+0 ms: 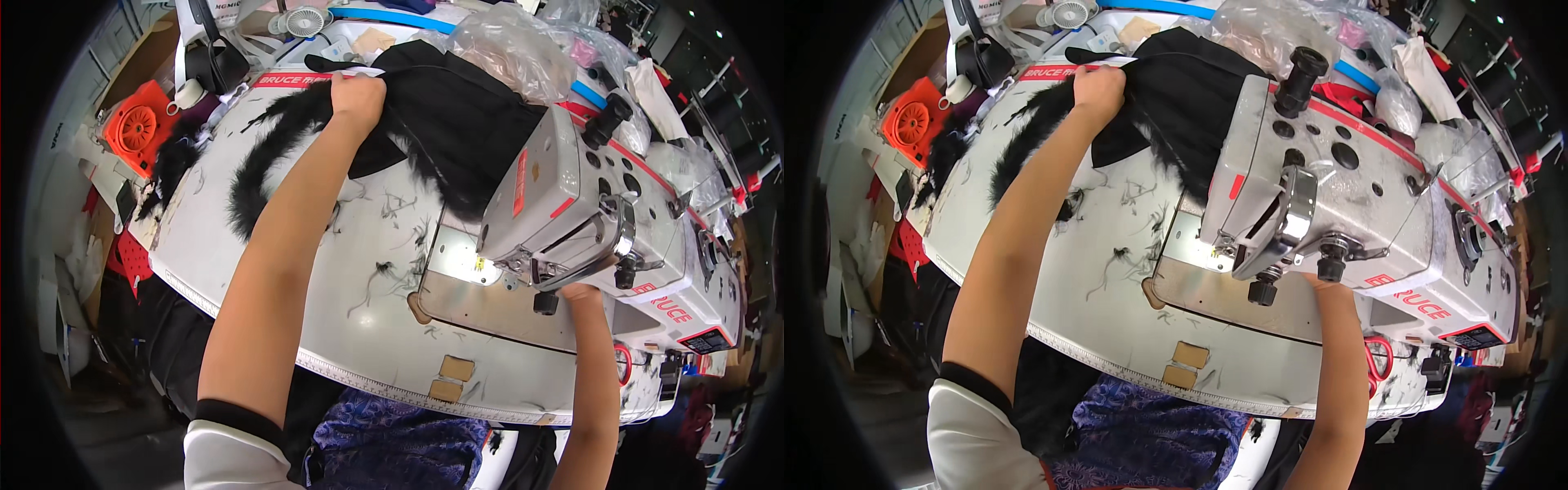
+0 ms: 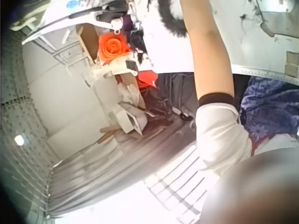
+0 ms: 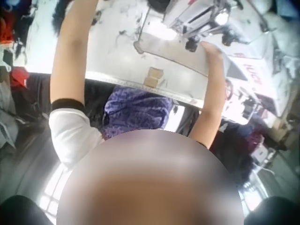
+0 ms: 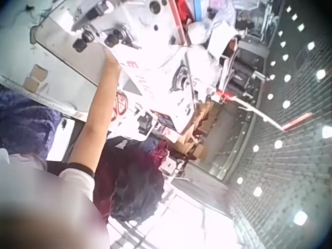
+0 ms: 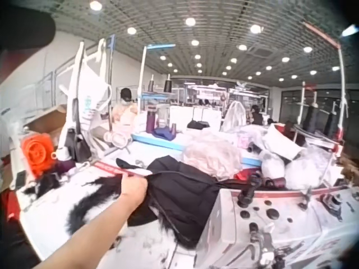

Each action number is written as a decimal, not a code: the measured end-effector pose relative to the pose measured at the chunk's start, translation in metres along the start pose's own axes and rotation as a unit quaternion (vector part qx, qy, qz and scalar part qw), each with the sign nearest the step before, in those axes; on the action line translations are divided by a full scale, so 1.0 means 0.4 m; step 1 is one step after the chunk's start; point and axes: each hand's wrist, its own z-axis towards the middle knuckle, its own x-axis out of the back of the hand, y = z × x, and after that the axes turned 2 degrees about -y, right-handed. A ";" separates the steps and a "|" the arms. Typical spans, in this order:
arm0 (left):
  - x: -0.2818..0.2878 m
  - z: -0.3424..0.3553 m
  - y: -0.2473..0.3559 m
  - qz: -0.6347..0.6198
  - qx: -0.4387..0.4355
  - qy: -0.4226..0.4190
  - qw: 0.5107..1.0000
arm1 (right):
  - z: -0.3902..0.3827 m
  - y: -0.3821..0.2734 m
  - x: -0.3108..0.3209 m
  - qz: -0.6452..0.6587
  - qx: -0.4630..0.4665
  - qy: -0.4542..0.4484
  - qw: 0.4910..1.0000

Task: Sewing black faux fur trim onto a fabric garment using an industrial sewing machine.

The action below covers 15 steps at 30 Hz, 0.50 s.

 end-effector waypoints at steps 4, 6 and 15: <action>-0.006 0.075 -0.073 -0.354 0.234 -0.023 0.905 | 0.082 -0.032 -0.003 -0.020 0.016 0.000 1.000; -0.011 0.086 -0.098 -0.433 0.244 -0.047 0.866 | 0.064 -0.025 0.015 -0.028 0.018 -0.004 0.999; 0.010 0.054 -0.144 -0.040 0.108 0.272 0.955 | 0.064 -0.061 -0.003 -0.050 0.023 -0.022 0.998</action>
